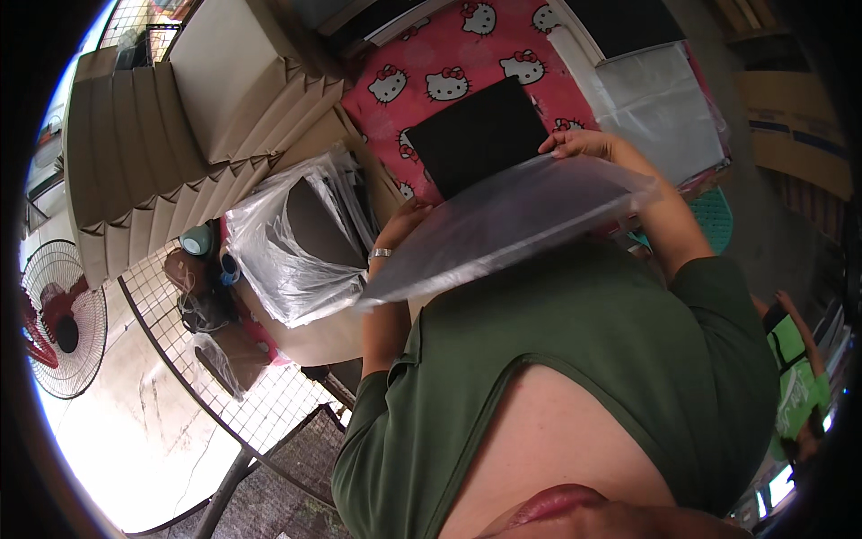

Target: The person packages rectangular black items by inserting each one into a clear plastic bag and then placing the bagged item onto a stack.

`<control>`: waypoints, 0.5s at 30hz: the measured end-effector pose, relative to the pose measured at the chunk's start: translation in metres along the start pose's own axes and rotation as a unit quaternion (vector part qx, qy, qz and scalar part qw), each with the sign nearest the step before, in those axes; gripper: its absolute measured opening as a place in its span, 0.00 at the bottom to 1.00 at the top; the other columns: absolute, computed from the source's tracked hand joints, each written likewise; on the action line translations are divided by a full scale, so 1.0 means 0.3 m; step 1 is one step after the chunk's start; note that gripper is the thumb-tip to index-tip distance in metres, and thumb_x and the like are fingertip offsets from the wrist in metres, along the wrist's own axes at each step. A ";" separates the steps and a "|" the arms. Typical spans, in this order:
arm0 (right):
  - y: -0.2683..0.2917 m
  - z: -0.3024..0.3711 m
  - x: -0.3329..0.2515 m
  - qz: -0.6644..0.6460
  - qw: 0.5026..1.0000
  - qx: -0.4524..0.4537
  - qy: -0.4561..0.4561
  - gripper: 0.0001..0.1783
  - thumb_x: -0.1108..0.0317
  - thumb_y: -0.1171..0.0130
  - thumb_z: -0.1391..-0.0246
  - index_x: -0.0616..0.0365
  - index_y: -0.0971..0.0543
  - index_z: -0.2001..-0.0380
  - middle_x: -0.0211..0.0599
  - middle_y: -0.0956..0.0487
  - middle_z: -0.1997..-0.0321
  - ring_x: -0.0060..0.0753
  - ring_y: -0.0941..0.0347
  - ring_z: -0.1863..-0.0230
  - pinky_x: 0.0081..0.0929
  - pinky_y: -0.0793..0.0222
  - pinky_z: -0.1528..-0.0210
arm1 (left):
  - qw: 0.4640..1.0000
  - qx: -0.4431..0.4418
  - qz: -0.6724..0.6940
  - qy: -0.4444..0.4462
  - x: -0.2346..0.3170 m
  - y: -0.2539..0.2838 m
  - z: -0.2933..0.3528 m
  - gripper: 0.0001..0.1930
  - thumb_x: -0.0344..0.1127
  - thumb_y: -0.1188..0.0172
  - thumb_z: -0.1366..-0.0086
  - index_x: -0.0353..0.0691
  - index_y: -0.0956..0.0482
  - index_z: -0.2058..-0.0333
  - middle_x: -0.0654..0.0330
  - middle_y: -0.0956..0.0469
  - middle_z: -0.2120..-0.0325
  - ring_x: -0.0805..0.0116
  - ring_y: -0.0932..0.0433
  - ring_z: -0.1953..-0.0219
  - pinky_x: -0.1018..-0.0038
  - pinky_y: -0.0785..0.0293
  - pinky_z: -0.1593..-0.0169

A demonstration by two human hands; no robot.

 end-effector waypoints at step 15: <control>-0.241 0.007 -0.238 0.220 0.924 0.190 0.249 0.22 0.71 0.44 0.52 0.61 0.31 0.51 0.34 0.27 0.54 0.23 0.33 0.56 0.25 0.37 0.51 | 0.923 0.215 0.209 -0.241 0.161 -0.048 0.035 0.13 0.26 0.44 0.46 0.36 0.28 0.60 0.59 0.25 0.64 0.68 0.27 0.61 0.76 0.31 0.56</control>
Point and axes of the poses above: each hand's wrist, its own z-axis away from the middle knuckle, its own y-axis out of the back of the hand, x = y × z, the point moved 3 cm from there along -z, towards the middle knuckle
